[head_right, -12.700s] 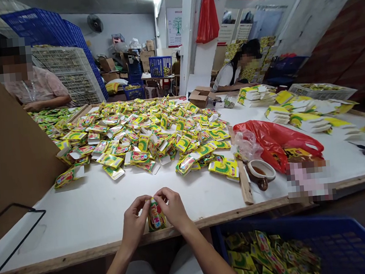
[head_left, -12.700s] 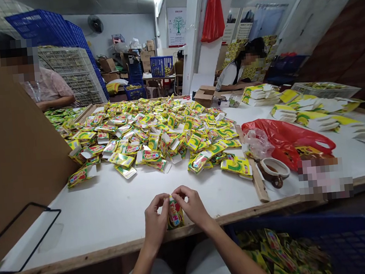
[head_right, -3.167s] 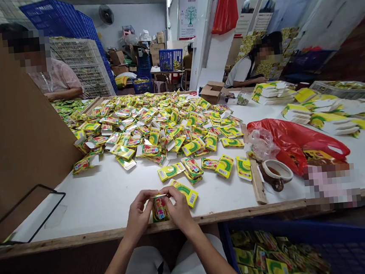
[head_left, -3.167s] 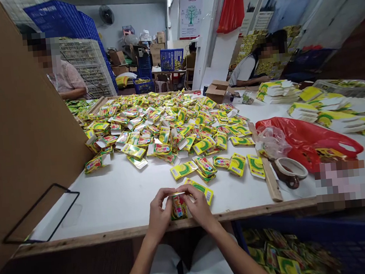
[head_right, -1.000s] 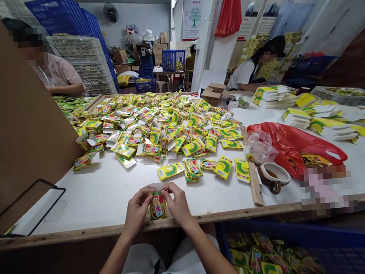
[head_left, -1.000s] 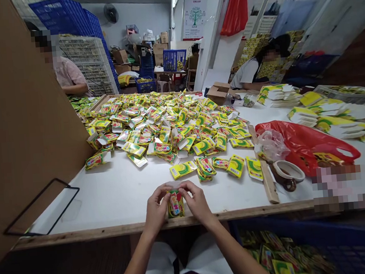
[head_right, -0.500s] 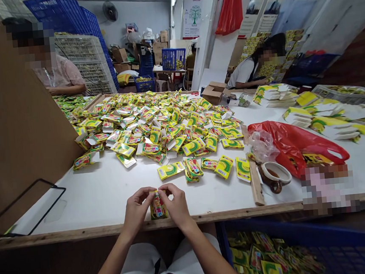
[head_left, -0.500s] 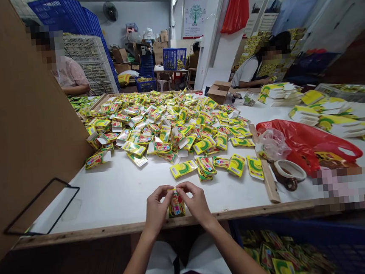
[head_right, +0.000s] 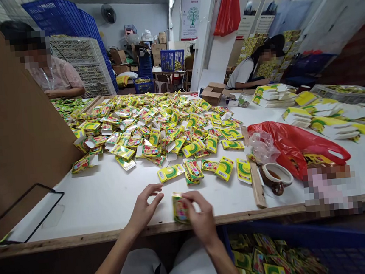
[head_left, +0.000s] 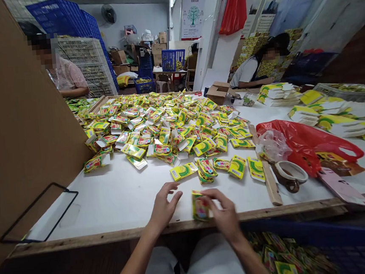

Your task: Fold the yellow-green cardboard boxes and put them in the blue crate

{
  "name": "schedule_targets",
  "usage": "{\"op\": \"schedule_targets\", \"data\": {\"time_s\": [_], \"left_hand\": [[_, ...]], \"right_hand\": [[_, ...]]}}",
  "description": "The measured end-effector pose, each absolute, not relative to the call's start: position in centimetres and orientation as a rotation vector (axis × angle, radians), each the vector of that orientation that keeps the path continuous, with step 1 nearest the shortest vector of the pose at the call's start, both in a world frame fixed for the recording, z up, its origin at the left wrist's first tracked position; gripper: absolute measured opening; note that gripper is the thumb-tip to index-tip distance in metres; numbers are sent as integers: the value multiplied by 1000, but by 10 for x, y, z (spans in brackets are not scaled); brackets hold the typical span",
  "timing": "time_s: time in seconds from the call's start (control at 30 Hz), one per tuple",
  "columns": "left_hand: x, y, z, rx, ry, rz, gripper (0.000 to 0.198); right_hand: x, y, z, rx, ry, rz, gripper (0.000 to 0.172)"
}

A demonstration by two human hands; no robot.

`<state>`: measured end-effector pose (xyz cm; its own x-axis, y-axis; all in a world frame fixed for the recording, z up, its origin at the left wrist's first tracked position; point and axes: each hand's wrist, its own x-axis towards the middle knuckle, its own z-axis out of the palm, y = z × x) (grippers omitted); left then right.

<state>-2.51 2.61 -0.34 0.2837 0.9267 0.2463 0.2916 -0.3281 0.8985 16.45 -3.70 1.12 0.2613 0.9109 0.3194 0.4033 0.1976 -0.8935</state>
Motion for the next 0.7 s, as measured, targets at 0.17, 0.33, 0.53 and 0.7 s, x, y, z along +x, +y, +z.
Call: {"op": "schedule_targets", "data": {"time_s": [0.17, 0.33, 0.53, 0.7], "left_hand": [[10, 71, -14, 2131, 1255, 967, 49], [29, 104, -17, 2137, 1334, 891, 42], [3, 64, -5, 1988, 1231, 834, 17], [-14, 7, -4, 1372, 941, 1025, 32]], "right_hand": [[277, -91, 34, -1894, -1382, 196, 31], [272, -104, 29, -1886, -1371, 286, 33], [176, -64, 5, -1540, -1375, 689, 21], [136, -29, -16, -1258, -1184, 873, 24]]}}
